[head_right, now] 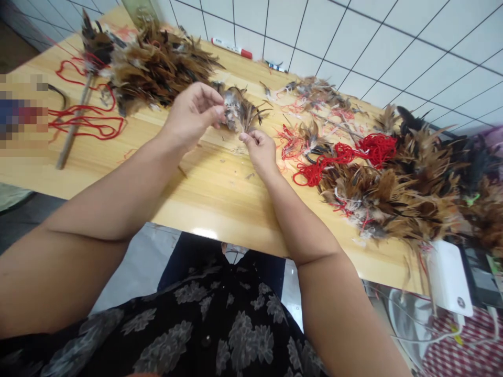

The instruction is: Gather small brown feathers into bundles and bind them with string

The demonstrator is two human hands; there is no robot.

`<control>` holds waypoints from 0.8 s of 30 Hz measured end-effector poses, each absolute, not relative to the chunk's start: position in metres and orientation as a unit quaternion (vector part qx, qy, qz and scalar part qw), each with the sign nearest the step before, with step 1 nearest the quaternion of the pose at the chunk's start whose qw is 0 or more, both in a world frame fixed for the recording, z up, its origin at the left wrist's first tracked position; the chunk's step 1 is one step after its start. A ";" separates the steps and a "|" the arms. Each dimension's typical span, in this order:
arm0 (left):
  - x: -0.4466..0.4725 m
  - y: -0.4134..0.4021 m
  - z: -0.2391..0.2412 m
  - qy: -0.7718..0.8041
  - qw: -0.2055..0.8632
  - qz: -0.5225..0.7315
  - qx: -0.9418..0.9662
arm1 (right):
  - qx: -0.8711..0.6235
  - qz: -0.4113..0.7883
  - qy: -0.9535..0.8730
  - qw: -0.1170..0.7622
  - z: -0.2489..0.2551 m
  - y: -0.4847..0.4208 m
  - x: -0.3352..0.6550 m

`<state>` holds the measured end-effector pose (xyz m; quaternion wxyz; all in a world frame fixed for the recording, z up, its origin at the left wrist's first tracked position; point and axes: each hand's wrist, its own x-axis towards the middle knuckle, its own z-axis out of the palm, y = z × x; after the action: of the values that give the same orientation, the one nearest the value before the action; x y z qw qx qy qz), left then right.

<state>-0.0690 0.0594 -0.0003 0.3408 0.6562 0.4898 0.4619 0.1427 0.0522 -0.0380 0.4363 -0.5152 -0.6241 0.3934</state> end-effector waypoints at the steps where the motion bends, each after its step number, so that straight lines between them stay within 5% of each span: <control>1: -0.078 0.063 0.002 0.518 0.298 0.469 0.650 | -0.518 0.393 -0.618 0.442 -0.039 0.053 0.143; 7: -0.122 0.074 0.012 0.637 0.135 0.391 0.650 | -0.517 0.405 -0.585 0.476 -0.041 0.055 0.145; 24: -0.117 0.085 -0.014 0.576 0.112 0.288 0.756 | -0.525 0.383 -0.609 0.454 -0.039 0.053 0.145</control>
<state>-0.1174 0.0848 -0.0143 0.1116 0.7564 0.5765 0.2883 0.1448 0.0531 -0.0390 0.4541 -0.5255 -0.6088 0.3835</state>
